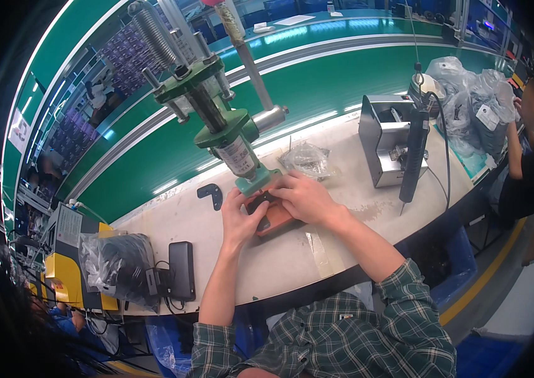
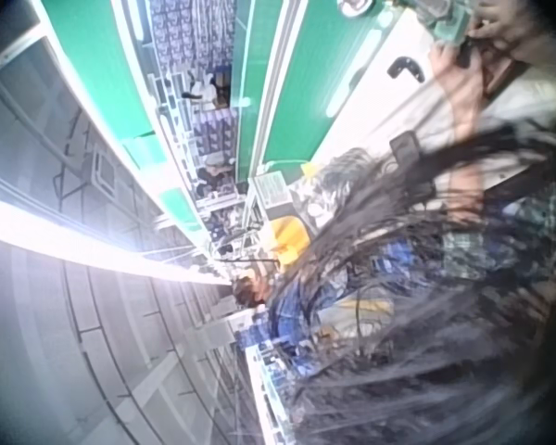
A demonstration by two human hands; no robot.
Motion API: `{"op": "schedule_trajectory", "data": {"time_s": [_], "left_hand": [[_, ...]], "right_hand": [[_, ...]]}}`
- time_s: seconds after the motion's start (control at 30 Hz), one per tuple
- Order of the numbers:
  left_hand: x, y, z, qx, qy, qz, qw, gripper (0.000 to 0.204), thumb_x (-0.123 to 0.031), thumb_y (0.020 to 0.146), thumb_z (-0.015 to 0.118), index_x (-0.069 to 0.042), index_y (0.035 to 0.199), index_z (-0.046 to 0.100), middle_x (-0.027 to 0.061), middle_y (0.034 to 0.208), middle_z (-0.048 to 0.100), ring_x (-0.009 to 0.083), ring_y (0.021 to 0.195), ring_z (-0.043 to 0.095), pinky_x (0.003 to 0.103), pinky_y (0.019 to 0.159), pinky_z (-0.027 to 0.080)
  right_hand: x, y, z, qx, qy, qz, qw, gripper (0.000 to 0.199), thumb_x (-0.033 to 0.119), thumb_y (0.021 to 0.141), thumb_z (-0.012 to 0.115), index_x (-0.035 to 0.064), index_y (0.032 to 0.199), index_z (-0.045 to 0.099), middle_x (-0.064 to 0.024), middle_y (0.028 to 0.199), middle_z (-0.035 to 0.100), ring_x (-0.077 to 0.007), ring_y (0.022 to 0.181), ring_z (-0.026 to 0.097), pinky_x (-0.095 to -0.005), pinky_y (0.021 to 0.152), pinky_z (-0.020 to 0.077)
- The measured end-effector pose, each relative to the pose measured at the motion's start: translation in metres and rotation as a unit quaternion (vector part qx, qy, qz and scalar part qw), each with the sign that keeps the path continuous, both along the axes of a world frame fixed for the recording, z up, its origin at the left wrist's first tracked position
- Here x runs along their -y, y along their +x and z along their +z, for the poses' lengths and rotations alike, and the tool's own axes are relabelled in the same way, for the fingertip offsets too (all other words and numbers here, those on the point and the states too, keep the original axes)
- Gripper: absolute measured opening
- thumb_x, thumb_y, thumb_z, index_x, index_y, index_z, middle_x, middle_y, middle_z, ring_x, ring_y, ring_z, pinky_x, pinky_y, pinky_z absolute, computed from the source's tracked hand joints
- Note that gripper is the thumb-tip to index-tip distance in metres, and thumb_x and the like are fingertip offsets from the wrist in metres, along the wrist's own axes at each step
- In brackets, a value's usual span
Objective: The person assembles small components by hand, using a manual press and an electric screwdriver to join a plastic housing, a metal plate, and screws.
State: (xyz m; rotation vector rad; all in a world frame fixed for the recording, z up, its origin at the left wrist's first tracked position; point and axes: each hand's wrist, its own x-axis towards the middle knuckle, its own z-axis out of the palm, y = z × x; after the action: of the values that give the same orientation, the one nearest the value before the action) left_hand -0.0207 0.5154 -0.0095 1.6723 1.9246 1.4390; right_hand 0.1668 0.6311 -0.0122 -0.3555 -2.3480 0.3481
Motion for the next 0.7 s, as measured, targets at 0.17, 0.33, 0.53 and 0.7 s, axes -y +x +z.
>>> {"op": "schedule_trajectory", "data": {"time_s": [0.17, 0.33, 0.53, 0.7], "left_hand": [[-0.0006, -0.0015, -0.0024, -0.017, 0.009, 0.002, 1.0, 0.034, -0.015, 0.078, 0.084, -0.002, 0.109, 0.078, 0.0102, 0.099, 0.064, 0.0271, 0.096, 0.063, 0.037, 0.078, 0.056], [0.0003, 0.0022, 0.0033, -0.009, 0.0, 0.0, 1.0, 0.033, -0.015, 0.078, 0.084, -0.002, 0.108, 0.078, 0.0101, 0.098, 0.064, 0.0282, 0.096, 0.062, 0.039, 0.081, 0.055], [0.001, 0.0007, -0.0014, -0.005, 0.012, 0.005, 1.0, 0.032, -0.015, 0.078, 0.085, -0.002, 0.106, 0.078, 0.0102, 0.096, 0.064, 0.0289, 0.094, 0.063, 0.039, 0.082, 0.055], [-0.0024, 0.0021, -0.0029, 0.014, 0.016, -0.005, 1.0, 0.032, -0.015, 0.078, 0.085, -0.002, 0.107, 0.077, 0.0102, 0.096, 0.064, 0.0285, 0.094, 0.063, 0.039, 0.082, 0.055]], "right_hand": [[0.0008, 0.0, 0.0012, 0.004, -0.002, -0.003, 1.0, 0.032, 0.007, 0.079, 0.074, 0.0095, 0.111, 0.08, -0.0056, 0.107, 0.072, -0.0293, 0.103, 0.066, -0.0412, 0.088, 0.0594], [-0.0002, 0.0015, -0.0018, 0.0, -0.002, 0.001, 1.0, 0.034, 0.005, 0.078, 0.077, 0.0098, 0.112, 0.081, -0.0048, 0.109, 0.072, -0.0297, 0.099, 0.065, -0.0404, 0.087, 0.058], [0.001, -0.0005, -0.0026, -0.009, 0.003, 0.007, 1.0, 0.033, 0.006, 0.078, 0.077, 0.0103, 0.111, 0.081, -0.0054, 0.108, 0.072, -0.0307, 0.099, 0.065, -0.0409, 0.086, 0.0584], [0.001, 0.0011, -0.002, 0.001, -0.008, 0.001, 1.0, 0.031, 0.007, 0.08, 0.073, 0.0103, 0.11, 0.08, -0.0063, 0.107, 0.07, -0.0307, 0.104, 0.064, -0.0412, 0.09, 0.0585]]}}
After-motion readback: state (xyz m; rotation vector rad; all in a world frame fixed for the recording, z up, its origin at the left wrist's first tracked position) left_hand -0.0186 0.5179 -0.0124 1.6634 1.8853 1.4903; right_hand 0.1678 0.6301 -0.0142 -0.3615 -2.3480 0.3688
